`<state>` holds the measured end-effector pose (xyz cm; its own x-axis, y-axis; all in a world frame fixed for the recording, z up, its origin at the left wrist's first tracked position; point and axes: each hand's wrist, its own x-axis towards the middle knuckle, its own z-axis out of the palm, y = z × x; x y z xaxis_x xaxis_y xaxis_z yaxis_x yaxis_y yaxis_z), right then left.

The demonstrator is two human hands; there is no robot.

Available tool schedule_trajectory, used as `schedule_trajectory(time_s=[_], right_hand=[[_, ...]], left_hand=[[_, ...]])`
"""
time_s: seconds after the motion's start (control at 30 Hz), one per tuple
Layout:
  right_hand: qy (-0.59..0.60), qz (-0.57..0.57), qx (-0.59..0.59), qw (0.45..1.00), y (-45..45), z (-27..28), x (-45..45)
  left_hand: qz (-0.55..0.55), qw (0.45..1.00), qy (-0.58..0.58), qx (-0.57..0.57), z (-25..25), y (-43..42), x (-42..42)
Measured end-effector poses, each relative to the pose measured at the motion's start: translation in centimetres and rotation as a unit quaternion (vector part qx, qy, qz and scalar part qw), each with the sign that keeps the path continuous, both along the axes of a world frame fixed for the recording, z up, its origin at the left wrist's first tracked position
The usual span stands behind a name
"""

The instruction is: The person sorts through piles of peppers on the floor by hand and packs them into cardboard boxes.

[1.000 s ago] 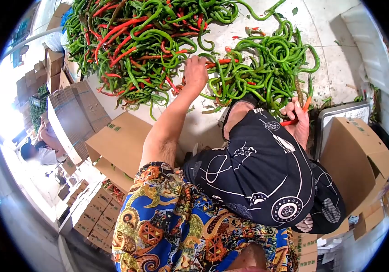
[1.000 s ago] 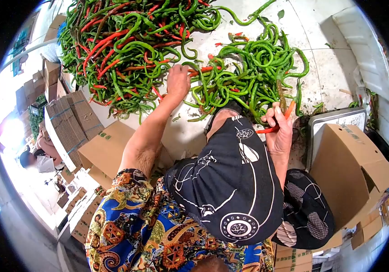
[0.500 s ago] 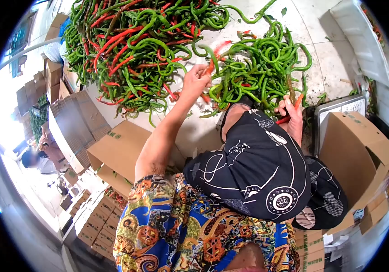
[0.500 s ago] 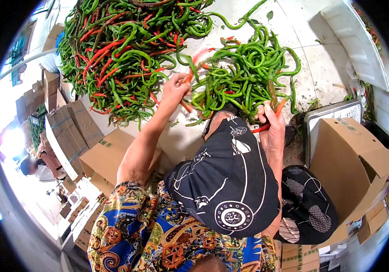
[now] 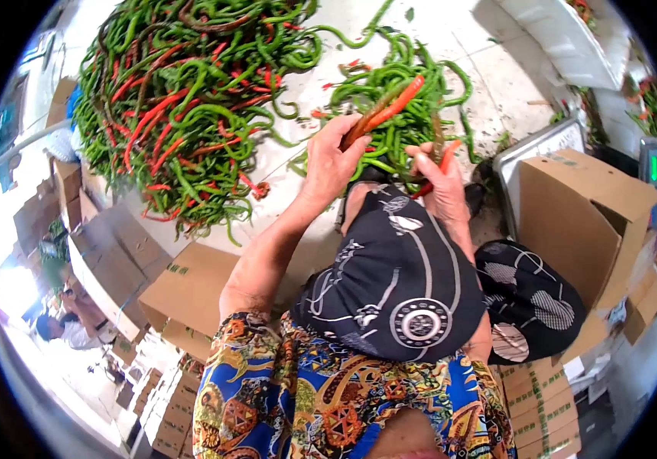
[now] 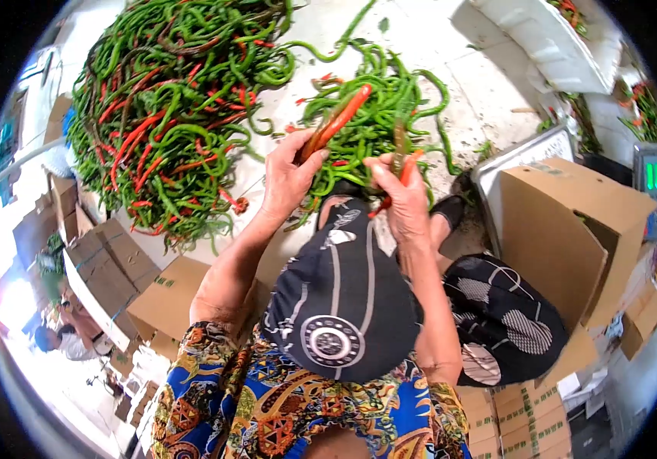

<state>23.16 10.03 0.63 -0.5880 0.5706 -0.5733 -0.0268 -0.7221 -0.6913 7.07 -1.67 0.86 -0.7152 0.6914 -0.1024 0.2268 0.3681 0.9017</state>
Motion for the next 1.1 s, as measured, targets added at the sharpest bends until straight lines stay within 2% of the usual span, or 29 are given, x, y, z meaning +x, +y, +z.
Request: schedule_trajectory(time_s=[0.07,0.13,0.2,0.3,0.4,0.43,0.47,0.53,0.63,0.73,0.8,0.87,1.0,1.07,1.1], right_hand=[[-0.014,-0.005,0.014,1.000,0.0,0.8,-0.4],[0.028,-0.026,-0.009,0.999,0.1,3.0,-1.3],[0.028,-0.041,0.015,0.999,0.2,2.7,-1.2],[0.020,-0.069,0.023,0.997,0.5,2.0,-0.7],[0.035,-0.083,0.026,0.996,1.0,1.9,-0.6],[0.039,-0.084,0.029,0.995,1.1,1.5,0.0],[0.041,-0.084,0.031,0.995,1.2,1.2,0.3],[0.044,-0.082,0.023,0.995,1.2,1.2,0.2],[0.080,-0.108,-0.043,0.990,1.0,0.8,-0.1],[0.125,-0.048,-0.072,0.988,0.9,1.0,-0.3],[0.080,-0.009,-0.010,0.997,0.9,0.9,-0.1],[0.029,0.030,0.056,0.998,1.1,0.7,0.4],[0.011,0.028,0.042,0.999,1.0,0.6,0.4],[0.043,0.007,0.004,0.999,1.5,0.2,0.8],[0.013,-0.003,0.013,1.000,2.0,-0.3,1.4]], left_hand=[[-0.035,0.996,0.052,0.061,0.3,1.6,1.1],[-0.074,0.990,0.071,0.098,0.5,2.8,1.9],[-0.112,0.981,0.117,0.110,0.4,3.4,2.5],[-0.139,0.978,0.110,0.114,0.7,4.1,3.3],[-0.160,0.982,-0.010,0.097,2.1,4.1,3.7],[-0.185,0.976,-0.028,0.110,1.0,3.8,3.4],[-0.196,0.967,-0.139,0.082,0.8,3.4,2.9],[-0.192,0.956,-0.200,0.090,0.5,3.2,2.6],[-0.141,0.907,-0.389,0.080,1.2,3.6,2.8],[-0.092,0.896,-0.413,0.134,0.9,4.8,3.6],[-0.061,0.917,-0.381,0.102,1.8,5.5,3.7],[-0.026,0.890,-0.432,0.143,2.0,5.9,3.8],[-0.006,0.873,-0.469,0.134,2.0,5.8,3.8],[-0.005,0.908,-0.405,0.103,2.1,5.9,3.5],[0.027,0.919,-0.379,0.105,1.6,5.7,3.0]])
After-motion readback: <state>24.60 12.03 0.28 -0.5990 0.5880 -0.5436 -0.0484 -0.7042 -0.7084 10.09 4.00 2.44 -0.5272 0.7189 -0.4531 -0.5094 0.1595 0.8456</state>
